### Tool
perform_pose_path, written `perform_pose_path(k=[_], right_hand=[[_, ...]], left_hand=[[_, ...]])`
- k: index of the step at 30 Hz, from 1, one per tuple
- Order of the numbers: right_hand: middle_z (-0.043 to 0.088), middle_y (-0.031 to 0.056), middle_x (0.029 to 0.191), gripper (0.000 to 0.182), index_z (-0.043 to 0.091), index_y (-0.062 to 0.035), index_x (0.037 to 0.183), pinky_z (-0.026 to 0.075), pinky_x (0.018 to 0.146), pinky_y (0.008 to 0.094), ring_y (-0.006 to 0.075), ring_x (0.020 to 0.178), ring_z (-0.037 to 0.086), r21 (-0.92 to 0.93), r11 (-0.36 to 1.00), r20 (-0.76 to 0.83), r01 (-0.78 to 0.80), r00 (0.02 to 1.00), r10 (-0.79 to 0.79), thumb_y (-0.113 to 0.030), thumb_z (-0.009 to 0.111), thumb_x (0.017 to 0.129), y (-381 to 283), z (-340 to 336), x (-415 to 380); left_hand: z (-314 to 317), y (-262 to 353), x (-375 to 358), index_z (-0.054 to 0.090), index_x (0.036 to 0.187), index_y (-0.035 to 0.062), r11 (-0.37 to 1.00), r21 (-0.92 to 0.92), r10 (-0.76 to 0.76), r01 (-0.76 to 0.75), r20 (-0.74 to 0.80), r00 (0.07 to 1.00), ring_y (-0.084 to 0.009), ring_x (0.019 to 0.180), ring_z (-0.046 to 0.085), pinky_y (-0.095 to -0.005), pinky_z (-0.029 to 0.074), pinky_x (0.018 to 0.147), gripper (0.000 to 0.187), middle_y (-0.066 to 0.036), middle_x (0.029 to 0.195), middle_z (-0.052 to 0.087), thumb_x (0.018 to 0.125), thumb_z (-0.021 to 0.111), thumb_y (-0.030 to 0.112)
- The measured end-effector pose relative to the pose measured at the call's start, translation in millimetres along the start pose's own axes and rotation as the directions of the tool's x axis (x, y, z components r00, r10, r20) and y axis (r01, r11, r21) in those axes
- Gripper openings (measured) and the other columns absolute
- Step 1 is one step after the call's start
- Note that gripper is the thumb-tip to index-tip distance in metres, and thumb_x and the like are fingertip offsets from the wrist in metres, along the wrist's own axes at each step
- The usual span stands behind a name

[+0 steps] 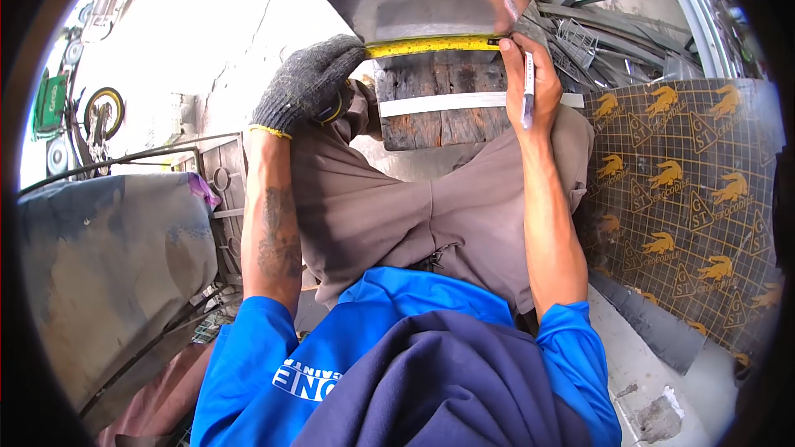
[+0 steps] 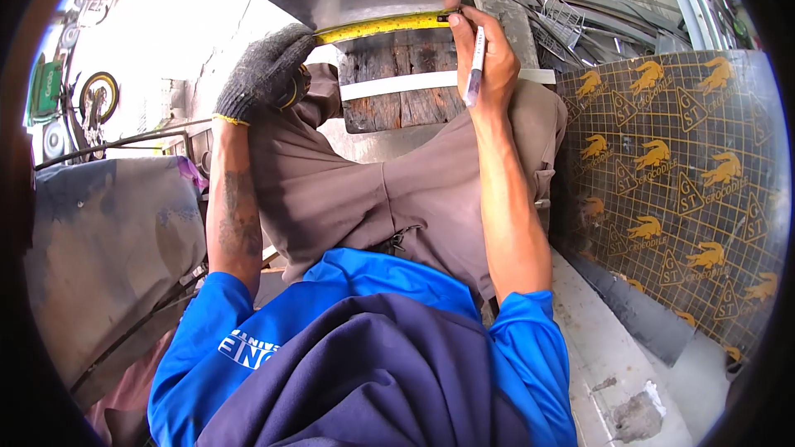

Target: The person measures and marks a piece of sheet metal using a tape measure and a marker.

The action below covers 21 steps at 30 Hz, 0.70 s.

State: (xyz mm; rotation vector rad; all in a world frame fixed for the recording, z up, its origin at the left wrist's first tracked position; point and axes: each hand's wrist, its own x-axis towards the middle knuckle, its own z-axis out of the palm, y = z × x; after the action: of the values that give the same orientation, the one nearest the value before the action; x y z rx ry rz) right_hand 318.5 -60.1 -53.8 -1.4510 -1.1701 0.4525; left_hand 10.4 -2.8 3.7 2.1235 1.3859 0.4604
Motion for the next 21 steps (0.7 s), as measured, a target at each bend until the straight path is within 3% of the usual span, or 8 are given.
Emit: perform_pose_path(k=[7, 10, 15, 21], right_hand=[[0.076, 0.0097, 0.092, 0.028, 0.074, -0.0006, 0.113, 0.055, 0.078, 0.0284, 0.0135, 0.084, 0.07, -0.049, 0.996, -0.021, 0.074, 0.997, -0.075, -0.024, 0.075, 0.098, 3.1, 1.2, 2.2], [0.076, 0.0101, 0.092, 0.028, 0.074, -0.0006, 0.112, 0.055, 0.079, 0.0285, 0.0139, 0.084, 0.07, -0.039, 0.994, -0.03, 0.101, 0.994, -0.103, -0.024, 0.075, 0.098, 3.6, 1.2, 1.9], [0.076, 0.0103, 0.093, 0.028, 0.074, -0.0006, 0.113, 0.055, 0.079, 0.0287, 0.0142, 0.084, 0.069, -0.032, 0.996, -0.021, 0.08, 0.997, -0.081, -0.025, 0.075, 0.098, 2.8, 0.1, 1.8], [0.076, 0.0099, 0.093, 0.028, 0.074, -0.0007, 0.113, 0.055, 0.079, 0.0286, 0.0139, 0.085, 0.069, -0.02, 0.997, -0.019, 0.072, 0.997, -0.073, -0.025, 0.075, 0.098, 2.5, -0.1, 2.1]], left_hand=[[-0.7, 3.1, -1.1, 0.071, 0.124, 0.0068, 0.997, 0.082, 0.014, -0.014, -0.005, 1.0, -0.0357, 0.105, 0.071, -0.0411, 0.055, 0.093, 0.036, -0.018, 0.116, 0.073, 0.103, 0.063, 0.035], [-1.5, 5.6, -1.4, 0.071, 0.123, 0.0063, 1.0, -0.008, -0.015, 0.015, 0.031, 0.999, -0.0367, 0.106, 0.071, -0.042, 0.056, 0.093, 0.035, -0.019, 0.115, 0.073, 0.103, 0.064, 0.034], [2.5, -1.3, -0.8, 0.07, 0.125, 0.004, 0.996, 0.028, 0.089, -0.089, -0.013, 0.996, -0.0339, 0.097, 0.072, -0.0413, 0.056, 0.086, 0.034, -0.019, 0.11, 0.074, 0.103, 0.063, 0.028], [2.6, -1.2, 1.0, 0.07, 0.125, 0.0047, 0.988, 0.103, 0.117, -0.117, 0.007, 0.993, -0.0347, 0.105, 0.07, -0.042, 0.055, 0.091, 0.031, -0.017, 0.116, 0.073, 0.102, 0.062, 0.025]])
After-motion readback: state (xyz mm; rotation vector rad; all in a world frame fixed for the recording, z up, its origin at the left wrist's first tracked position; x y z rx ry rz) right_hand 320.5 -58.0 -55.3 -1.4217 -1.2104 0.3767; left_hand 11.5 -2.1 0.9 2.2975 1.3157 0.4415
